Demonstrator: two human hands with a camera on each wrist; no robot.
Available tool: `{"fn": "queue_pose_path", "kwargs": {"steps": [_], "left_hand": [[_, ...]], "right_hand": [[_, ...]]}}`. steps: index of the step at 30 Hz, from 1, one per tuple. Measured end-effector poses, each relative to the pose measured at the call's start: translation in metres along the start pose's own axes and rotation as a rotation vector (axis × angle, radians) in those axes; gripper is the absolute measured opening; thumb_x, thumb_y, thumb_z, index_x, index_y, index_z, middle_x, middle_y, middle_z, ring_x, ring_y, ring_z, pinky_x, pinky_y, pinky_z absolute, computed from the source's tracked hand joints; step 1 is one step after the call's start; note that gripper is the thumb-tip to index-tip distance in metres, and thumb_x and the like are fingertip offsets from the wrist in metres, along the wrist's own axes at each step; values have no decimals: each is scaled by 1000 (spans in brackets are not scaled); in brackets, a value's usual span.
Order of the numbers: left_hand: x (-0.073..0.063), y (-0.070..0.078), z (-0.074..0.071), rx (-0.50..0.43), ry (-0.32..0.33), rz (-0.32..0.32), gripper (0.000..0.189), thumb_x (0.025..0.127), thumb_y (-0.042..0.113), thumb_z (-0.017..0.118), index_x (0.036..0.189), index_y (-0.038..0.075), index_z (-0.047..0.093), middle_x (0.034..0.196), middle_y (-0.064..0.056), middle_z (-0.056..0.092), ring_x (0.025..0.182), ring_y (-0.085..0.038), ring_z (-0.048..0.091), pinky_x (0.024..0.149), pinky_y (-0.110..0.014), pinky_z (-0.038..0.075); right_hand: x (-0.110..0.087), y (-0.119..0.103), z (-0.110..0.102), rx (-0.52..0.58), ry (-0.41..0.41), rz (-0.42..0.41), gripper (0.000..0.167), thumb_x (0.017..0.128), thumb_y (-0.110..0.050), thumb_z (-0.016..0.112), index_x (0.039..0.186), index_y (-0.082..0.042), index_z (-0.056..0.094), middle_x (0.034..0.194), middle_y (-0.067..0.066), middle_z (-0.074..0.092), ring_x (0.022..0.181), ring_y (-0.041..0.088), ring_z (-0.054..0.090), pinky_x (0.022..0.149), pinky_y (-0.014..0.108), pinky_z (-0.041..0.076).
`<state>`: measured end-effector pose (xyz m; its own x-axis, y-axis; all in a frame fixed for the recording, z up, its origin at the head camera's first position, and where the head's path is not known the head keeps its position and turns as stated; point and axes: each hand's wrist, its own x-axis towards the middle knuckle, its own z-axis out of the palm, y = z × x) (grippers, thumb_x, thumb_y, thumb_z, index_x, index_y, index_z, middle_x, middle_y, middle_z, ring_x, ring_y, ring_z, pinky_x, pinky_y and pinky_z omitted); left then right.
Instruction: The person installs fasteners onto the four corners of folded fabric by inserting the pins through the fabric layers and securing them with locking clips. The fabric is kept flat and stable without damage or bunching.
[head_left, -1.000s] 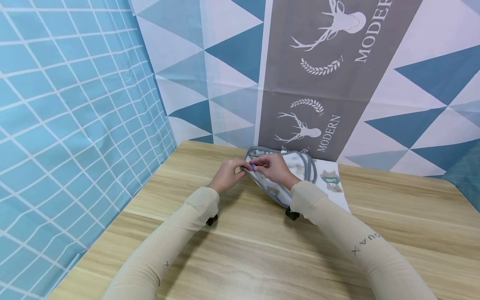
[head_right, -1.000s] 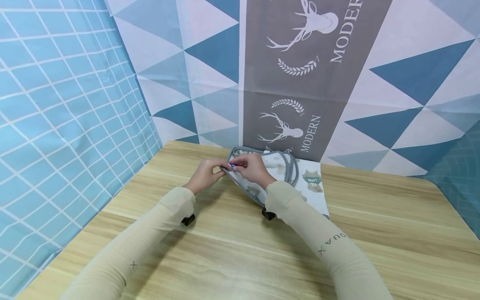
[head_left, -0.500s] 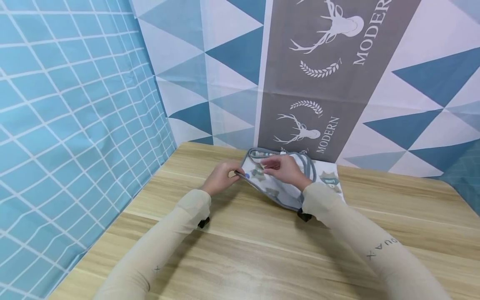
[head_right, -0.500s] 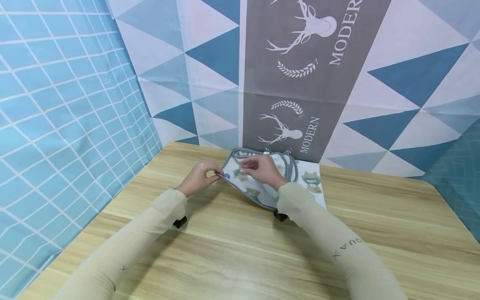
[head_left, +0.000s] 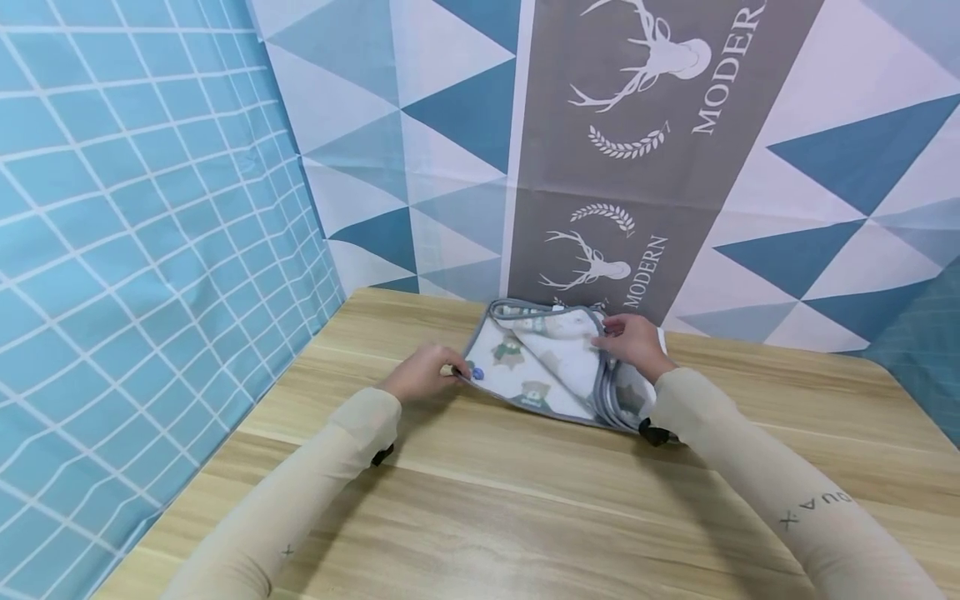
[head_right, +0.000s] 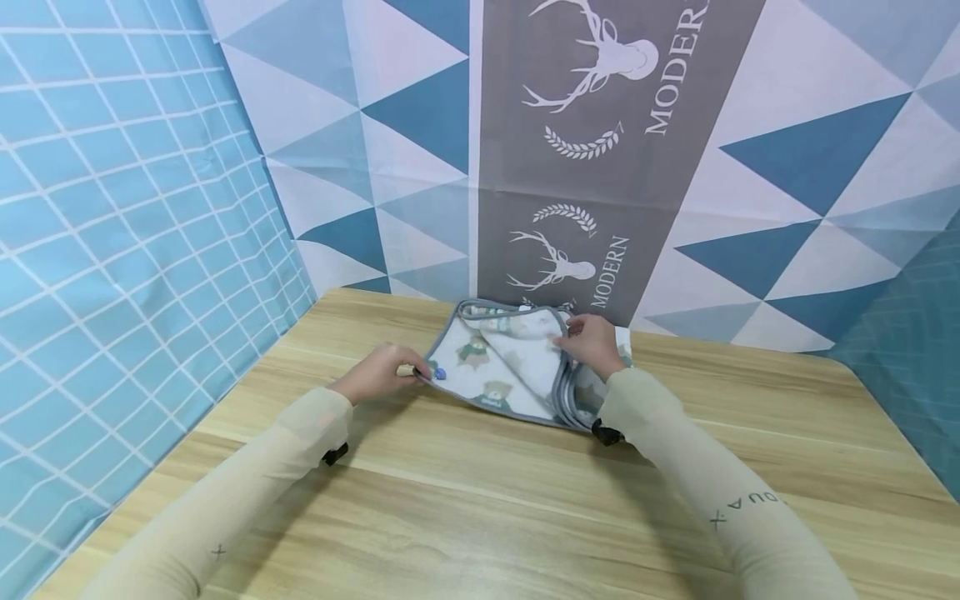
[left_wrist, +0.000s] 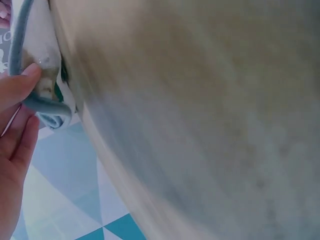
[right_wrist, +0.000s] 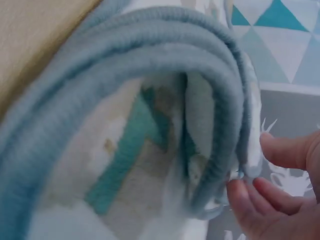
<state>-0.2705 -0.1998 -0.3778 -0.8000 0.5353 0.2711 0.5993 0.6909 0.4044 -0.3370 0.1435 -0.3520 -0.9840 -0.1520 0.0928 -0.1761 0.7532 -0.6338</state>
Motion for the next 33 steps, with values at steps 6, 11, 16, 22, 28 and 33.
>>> {"fn": "queue_pose_path", "kwargs": {"steps": [6,11,16,22,28,33], "left_hand": [[2,2,3,14,-143,4,10,80,3,74,88,9,76,92,-5,76,91,-18,70,84,-31,57],[9,5,5,18,-208,-11,5,83,11,74,88,10,75,90,-2,75,88,-13,67,81,-27,56],[25,16,1,43,-228,-78,6,84,16,73,87,11,76,89,-1,74,85,-11,65,79,-29,55],[60,31,-13,48,-208,-41,13,86,14,71,93,4,75,94,-8,75,92,-22,70,85,-36,57],[115,51,-17,110,-165,28,17,88,12,68,100,2,73,100,-11,75,97,-24,70,90,-35,56],[156,70,-6,162,-137,104,16,90,1,61,102,-1,71,103,-13,73,99,-25,69,91,-30,55]], "right_hand": [[1,10,0,136,-31,129,51,88,-22,68,130,3,56,124,23,63,111,33,61,92,35,52],[0,14,-8,112,42,123,46,88,-24,65,125,3,60,119,24,65,106,34,64,86,33,53],[-4,31,-24,5,138,84,38,91,-21,60,118,6,63,113,26,66,101,37,63,84,43,53],[-9,57,-39,-195,-91,68,56,81,-20,73,123,13,55,122,31,59,111,44,57,97,51,48],[-12,67,-38,-282,-195,-51,64,72,-20,83,122,11,58,122,29,61,113,43,57,101,51,46],[-9,68,-28,-299,-170,-111,62,71,-18,83,121,9,60,124,27,62,118,44,55,105,52,43]]}}
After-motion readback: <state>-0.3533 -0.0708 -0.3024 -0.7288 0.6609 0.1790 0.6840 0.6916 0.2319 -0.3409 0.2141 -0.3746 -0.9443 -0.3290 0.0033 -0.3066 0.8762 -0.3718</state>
